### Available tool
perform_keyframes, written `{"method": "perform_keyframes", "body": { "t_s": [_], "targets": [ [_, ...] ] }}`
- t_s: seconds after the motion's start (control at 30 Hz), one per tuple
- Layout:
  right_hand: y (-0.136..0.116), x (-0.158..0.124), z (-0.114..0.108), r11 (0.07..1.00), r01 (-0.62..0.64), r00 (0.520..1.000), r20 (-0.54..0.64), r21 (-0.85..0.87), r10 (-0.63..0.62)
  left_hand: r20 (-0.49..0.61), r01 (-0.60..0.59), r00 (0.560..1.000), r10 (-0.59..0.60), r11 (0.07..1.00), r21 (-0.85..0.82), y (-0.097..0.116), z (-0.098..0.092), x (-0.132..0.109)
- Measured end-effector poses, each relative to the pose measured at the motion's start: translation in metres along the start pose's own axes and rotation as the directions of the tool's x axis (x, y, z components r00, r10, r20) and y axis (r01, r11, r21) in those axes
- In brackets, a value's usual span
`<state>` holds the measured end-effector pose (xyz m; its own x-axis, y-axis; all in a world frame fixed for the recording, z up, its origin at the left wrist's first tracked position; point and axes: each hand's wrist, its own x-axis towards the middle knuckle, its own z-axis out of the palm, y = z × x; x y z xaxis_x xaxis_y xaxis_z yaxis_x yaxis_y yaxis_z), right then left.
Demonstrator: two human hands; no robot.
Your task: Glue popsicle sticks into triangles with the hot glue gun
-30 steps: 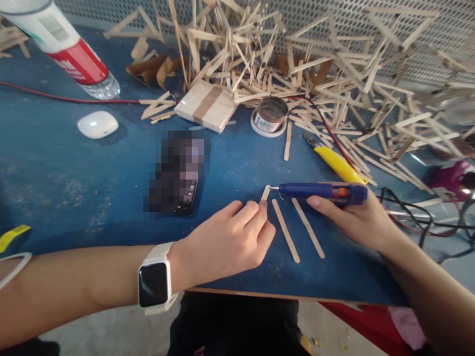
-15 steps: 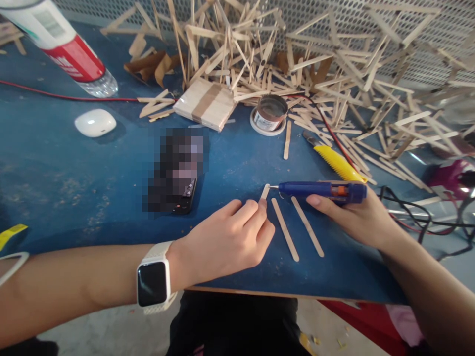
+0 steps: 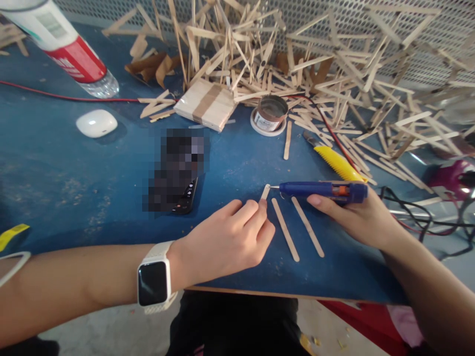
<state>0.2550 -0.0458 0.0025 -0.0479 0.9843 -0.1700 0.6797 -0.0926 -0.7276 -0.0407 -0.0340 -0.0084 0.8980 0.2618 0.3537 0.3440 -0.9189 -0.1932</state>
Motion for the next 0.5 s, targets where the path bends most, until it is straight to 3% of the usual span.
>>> {"method": "perform_keyframes", "body": {
  "t_s": [0.5],
  "targets": [
    [-0.0033, 0.0017, -0.0002, 1.000, -0.007, 1.000, 0.028, -0.003, 0.007, 0.001, 0.001, 1.000, -0.001, 1.000, 0.002, 0.0010, -0.0006, 0.0003]
  ]
}}
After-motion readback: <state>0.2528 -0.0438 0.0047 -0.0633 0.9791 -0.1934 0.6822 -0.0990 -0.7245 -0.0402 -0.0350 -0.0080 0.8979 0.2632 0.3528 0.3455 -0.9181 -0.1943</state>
